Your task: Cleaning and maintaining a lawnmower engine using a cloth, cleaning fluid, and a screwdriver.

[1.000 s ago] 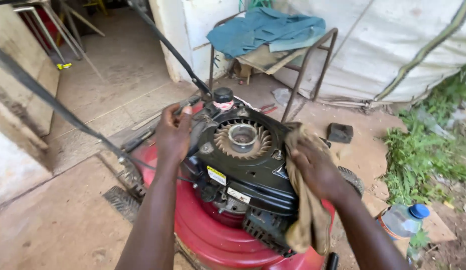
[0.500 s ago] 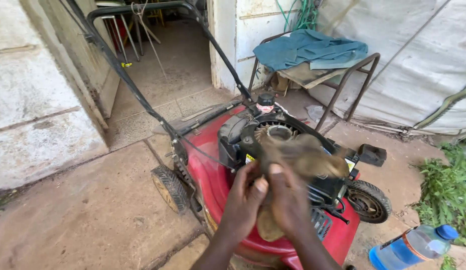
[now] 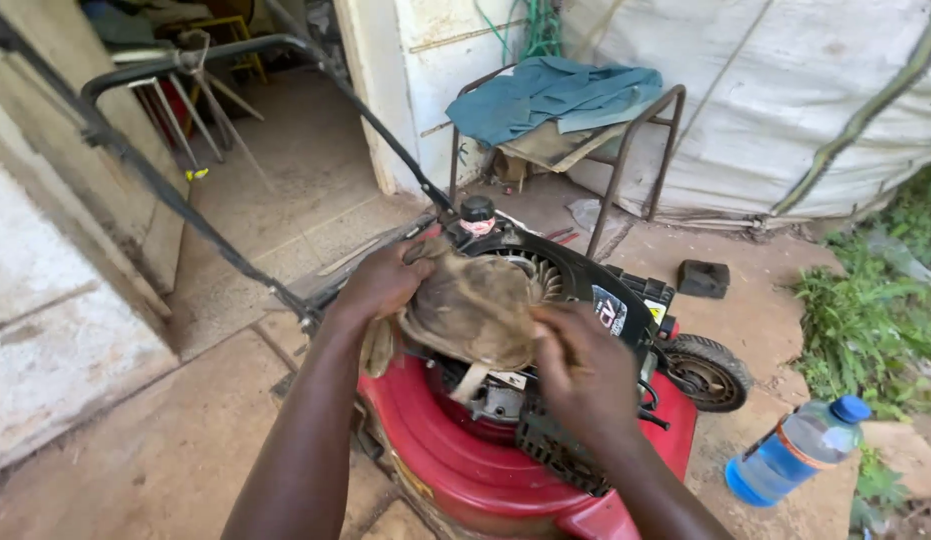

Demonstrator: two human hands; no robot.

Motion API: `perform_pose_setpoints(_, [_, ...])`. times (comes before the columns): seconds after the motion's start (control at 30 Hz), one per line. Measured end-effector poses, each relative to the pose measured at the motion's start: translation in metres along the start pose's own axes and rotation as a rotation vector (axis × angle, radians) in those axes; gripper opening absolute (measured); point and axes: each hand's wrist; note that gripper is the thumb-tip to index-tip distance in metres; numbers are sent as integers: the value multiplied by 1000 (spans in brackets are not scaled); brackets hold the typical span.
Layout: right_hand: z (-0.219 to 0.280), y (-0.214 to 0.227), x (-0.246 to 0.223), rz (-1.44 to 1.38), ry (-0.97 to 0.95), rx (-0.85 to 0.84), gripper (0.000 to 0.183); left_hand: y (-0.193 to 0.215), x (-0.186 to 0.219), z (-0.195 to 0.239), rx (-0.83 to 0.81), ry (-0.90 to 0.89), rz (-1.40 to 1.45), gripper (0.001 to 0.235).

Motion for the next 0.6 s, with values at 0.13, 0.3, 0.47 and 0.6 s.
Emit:
perform_pose_setpoints(0.13, [45,91,33,255,-201,183,19,-36,16,9,62,3,85,66])
perform_pose_setpoints(0.3, [125,188,93,315,-966,-6,24,-58,2,0,210,26,-95,54])
perform_pose_setpoints(0.47, [199,181,161,325,-1226,-319,32,-70,-5,-2,377,-108,-218,46])
perform_pose_setpoints(0.6, [348,114,295,617,-860,-941,32,-81,-8,-11,331,-54,-79,46])
Point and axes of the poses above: each hand's wrist, its own z-axis away from the middle knuckle, its own y-axis out of the back of the hand, x = y × z, and after that the axes turned 11 degrees about y, right-handed
